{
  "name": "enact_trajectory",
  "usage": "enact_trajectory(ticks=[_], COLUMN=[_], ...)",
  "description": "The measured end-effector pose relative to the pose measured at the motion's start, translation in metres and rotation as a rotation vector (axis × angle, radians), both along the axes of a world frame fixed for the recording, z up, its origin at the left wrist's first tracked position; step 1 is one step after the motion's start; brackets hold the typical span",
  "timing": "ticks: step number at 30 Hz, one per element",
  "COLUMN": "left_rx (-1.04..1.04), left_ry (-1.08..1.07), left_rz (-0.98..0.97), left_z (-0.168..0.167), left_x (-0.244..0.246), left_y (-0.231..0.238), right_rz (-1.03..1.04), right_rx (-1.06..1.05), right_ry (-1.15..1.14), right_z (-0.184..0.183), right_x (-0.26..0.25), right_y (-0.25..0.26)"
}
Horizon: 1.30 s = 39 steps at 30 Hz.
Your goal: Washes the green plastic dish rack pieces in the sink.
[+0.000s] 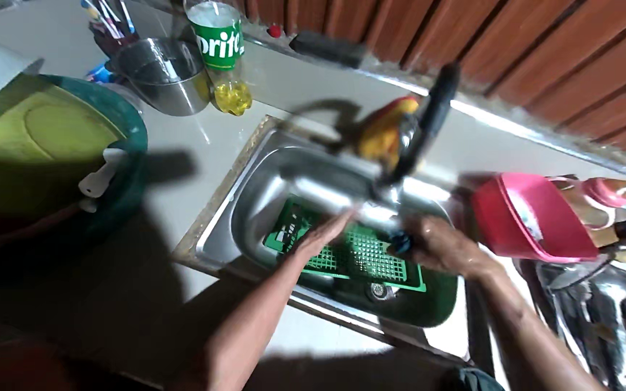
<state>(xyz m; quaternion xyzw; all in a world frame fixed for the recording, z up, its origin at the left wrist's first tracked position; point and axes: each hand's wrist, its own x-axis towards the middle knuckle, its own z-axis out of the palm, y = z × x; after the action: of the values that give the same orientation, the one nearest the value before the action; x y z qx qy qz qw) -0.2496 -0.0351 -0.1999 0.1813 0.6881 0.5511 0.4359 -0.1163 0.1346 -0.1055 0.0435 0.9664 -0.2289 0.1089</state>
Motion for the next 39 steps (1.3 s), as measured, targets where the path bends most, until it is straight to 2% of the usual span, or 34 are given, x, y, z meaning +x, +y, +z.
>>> enact_trajectory(ticks=[3, 6, 8, 13, 17, 20, 22, 24, 26, 27, 29, 31, 33, 35, 36, 39], left_rx=[0.349, 0.649, 0.585, 0.358, 0.278, 0.188, 0.192, 0.239, 0.189, 0.164, 0.148, 0.177, 0.239, 0.238, 0.229, 0.188], left_ry=[0.176, 0.085, -0.047, -0.371, -0.512, -0.436, -0.406, -0.384, -0.383, -0.404, -0.433, -0.428, -0.432, -0.45, -0.453, -0.441], left_rz=[-0.049, 0.037, 0.114, 0.386, 0.454, 0.498, 0.553, 0.656, 0.662, 0.64, 0.63, 0.609, 0.624, 0.612, 0.585, 0.563], left_z=[-0.004, -0.014, -0.014, -0.032, -0.04, -0.049, -0.061, -0.077, -0.065, -0.056, -0.046, -0.046, -0.055, -0.063, -0.062, -0.046], left_x=[0.012, 0.021, 0.025, 0.011, 0.001, -0.001, -0.001, -0.005, -0.011, -0.012, -0.01, -0.009, -0.012, -0.015, -0.015, -0.005], left_y=[0.001, 0.008, 0.004, 0.004, 0.009, 0.012, 0.01, 0.01, 0.0, -0.002, 0.002, 0.002, 0.003, 0.0, 0.0, 0.007], right_rz=[-0.098, -0.158, -0.244, -0.736, -0.882, -0.811, -0.619, -0.404, -0.307, -0.335, -0.519, -0.573, -0.445, -0.359, -0.402, -0.828], right_rx=[-0.288, -0.47, -0.473, -0.62, -0.678, -0.74, -0.73, -0.613, -0.4, -0.278, -0.179, -0.206, -0.262, -0.284, -0.264, -0.366], right_ry=[-0.097, -0.075, 0.039, 0.469, 0.535, 0.465, 0.49, 0.478, 0.452, 0.421, 0.411, 0.411, 0.436, 0.48, 0.467, 0.32], right_z=[0.024, 0.03, 0.024, -0.029, -0.081, -0.13, -0.158, -0.174, -0.176, -0.171, -0.165, -0.164, -0.172, -0.175, -0.17, -0.145], right_x=[-0.013, -0.026, -0.025, -0.022, -0.047, -0.082, -0.098, -0.103, -0.105, -0.107, -0.118, -0.122, -0.117, -0.112, -0.113, -0.122], right_y=[0.028, 0.045, 0.059, 0.084, 0.039, -0.007, -0.055, -0.088, -0.076, -0.061, -0.042, -0.059, -0.088, -0.084, -0.071, -0.038])
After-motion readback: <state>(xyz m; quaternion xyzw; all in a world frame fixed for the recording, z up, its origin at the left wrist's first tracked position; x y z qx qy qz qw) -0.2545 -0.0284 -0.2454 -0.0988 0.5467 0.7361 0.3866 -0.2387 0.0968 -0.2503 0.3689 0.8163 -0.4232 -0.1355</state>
